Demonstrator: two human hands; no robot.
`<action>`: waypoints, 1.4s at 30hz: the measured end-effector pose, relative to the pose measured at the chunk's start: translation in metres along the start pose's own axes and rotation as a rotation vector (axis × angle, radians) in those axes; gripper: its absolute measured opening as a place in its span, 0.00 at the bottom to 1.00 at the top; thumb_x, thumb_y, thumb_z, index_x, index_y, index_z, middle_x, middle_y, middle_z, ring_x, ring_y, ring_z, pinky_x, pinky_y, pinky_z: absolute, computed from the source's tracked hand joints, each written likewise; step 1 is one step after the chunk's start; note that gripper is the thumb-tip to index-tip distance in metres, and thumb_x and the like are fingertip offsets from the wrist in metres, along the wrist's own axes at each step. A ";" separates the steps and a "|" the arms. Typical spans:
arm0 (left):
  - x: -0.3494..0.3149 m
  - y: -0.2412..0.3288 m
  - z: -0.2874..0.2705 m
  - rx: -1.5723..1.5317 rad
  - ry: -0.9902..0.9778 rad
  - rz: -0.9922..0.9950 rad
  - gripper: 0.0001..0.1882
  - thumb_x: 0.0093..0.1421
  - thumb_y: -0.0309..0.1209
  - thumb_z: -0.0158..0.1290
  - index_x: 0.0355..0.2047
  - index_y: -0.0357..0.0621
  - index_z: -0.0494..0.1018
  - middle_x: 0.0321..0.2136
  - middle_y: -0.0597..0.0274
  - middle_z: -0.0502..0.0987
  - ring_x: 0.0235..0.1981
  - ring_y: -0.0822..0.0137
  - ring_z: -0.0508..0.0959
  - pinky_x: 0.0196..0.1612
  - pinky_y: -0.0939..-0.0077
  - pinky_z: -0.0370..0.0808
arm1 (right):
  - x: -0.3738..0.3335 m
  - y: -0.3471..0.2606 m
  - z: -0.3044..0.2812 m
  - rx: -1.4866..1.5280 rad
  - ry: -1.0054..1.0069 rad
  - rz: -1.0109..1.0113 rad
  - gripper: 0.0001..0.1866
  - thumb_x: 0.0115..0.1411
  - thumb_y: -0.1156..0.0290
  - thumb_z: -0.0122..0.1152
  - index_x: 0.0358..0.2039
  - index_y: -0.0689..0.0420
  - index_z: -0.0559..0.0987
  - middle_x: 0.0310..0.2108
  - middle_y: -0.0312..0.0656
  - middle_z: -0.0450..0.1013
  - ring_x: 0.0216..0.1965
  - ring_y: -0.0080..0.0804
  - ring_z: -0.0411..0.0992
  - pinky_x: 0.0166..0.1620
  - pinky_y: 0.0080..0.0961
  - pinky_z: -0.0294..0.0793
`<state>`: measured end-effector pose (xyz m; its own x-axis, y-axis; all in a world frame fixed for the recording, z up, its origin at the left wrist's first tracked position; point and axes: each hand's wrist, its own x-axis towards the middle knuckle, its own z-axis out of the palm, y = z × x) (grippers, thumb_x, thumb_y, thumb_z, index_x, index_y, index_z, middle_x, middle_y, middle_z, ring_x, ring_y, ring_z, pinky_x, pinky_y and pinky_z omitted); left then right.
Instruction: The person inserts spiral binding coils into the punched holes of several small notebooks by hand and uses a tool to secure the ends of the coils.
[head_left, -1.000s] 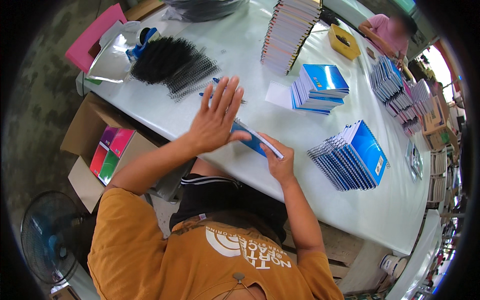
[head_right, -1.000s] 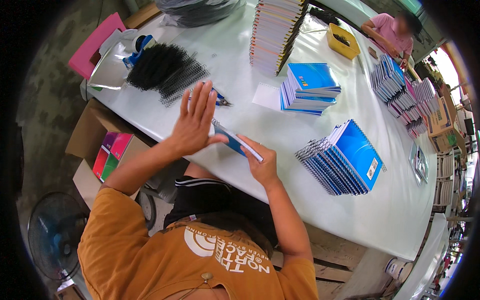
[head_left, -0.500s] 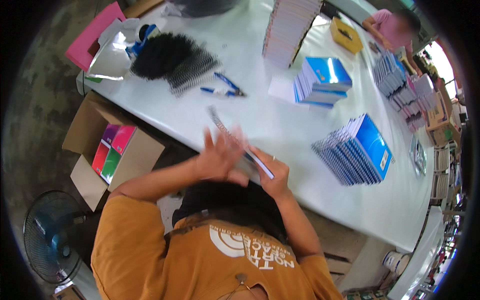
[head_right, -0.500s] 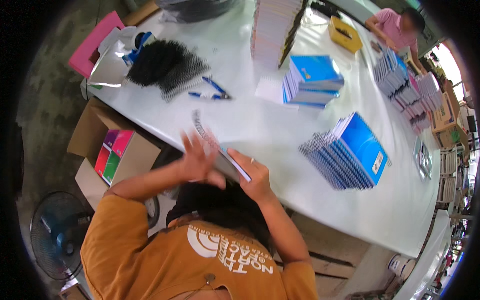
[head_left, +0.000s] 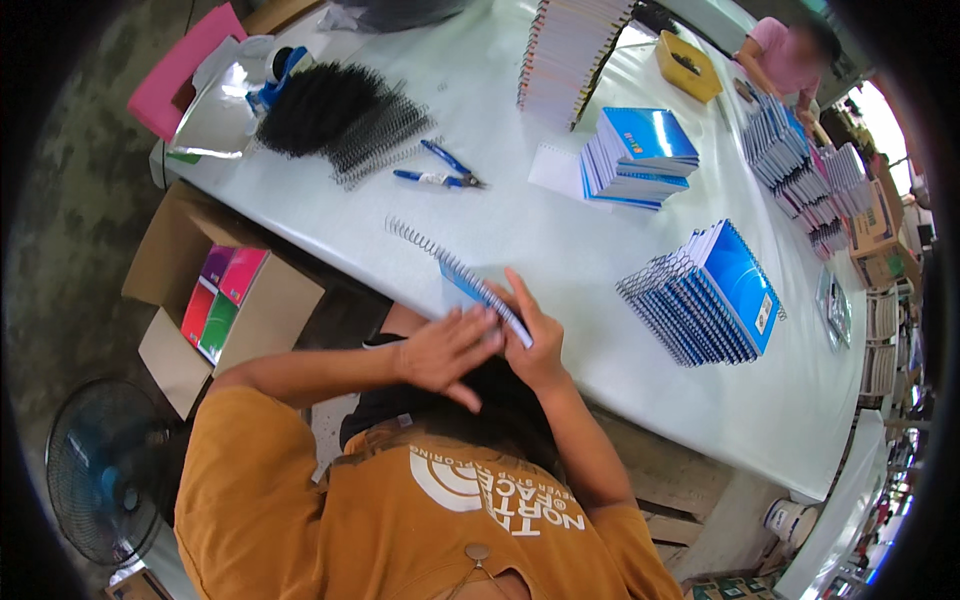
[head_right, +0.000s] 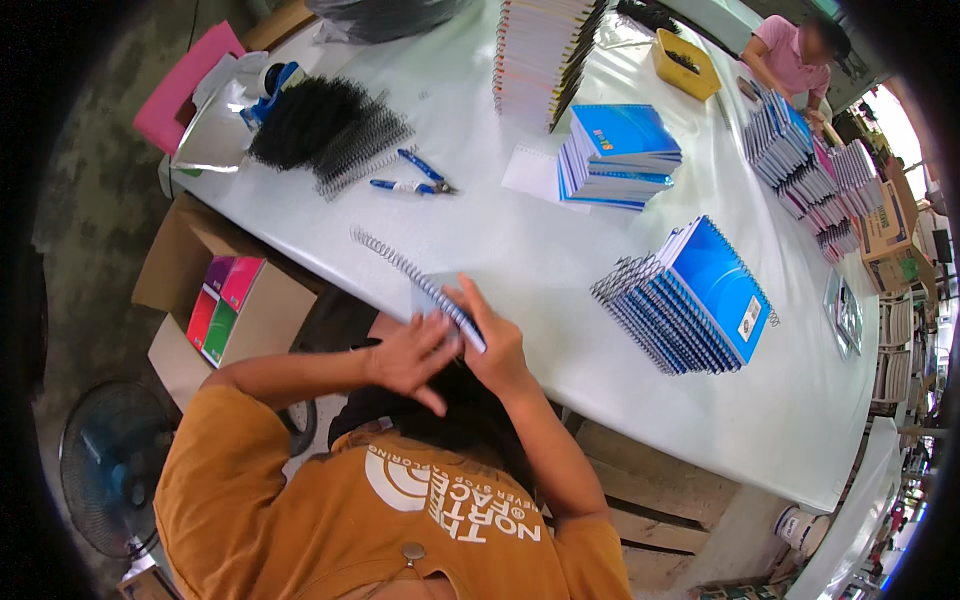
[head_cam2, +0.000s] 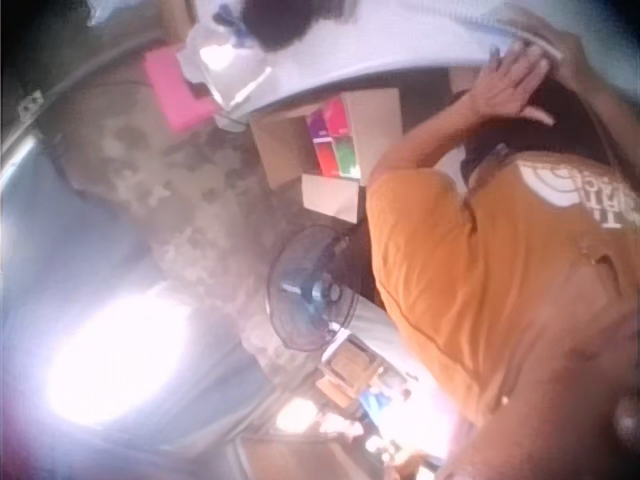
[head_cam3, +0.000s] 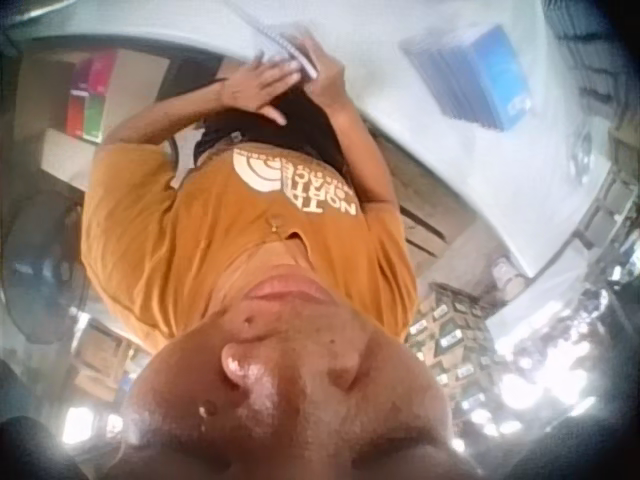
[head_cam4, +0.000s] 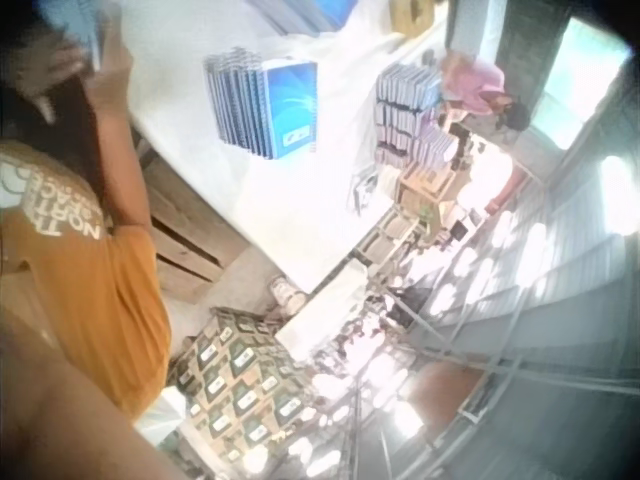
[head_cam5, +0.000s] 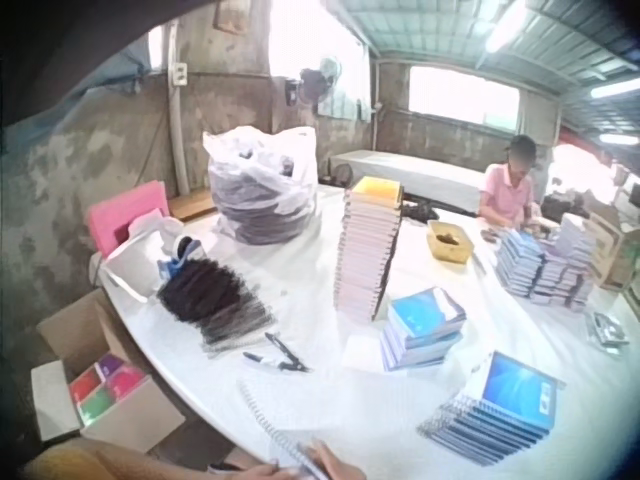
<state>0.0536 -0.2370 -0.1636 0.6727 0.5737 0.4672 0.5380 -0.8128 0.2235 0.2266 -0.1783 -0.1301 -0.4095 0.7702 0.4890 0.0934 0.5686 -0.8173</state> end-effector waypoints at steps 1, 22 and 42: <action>0.004 -0.005 -0.004 0.254 0.131 0.111 0.53 0.46 0.70 0.39 0.57 0.33 0.56 0.57 0.30 0.51 0.60 0.34 0.48 0.59 0.37 0.35 | -0.003 -0.003 -0.001 -0.014 -0.059 -0.025 0.33 0.49 0.84 0.54 0.58 0.60 0.60 0.42 0.49 0.73 0.38 0.46 0.74 0.39 0.29 0.75; 0.120 -0.011 -0.081 0.069 -0.184 -0.233 0.15 0.46 0.33 0.60 0.35 0.50 0.71 0.35 0.66 0.72 0.40 0.66 0.70 0.47 0.66 0.58 | 0.010 0.014 -0.012 0.182 -0.027 0.267 0.29 0.50 0.86 0.51 0.52 0.58 0.56 0.29 0.46 0.74 0.38 0.35 0.75 0.40 0.25 0.72; 0.145 0.010 -0.095 0.053 -0.157 -0.217 0.16 0.43 0.34 0.62 0.32 0.48 0.71 0.29 0.65 0.74 0.38 0.64 0.73 0.50 0.61 0.59 | -0.005 -0.003 -0.026 0.257 0.004 0.269 0.29 0.52 0.85 0.52 0.53 0.58 0.55 0.38 0.50 0.70 0.39 0.41 0.73 0.40 0.28 0.71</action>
<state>0.1081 -0.1716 -0.0123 0.6074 0.7456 0.2740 0.7010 -0.6654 0.2565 0.2519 -0.1765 -0.1225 -0.3980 0.8834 0.2475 -0.0339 0.2554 -0.9662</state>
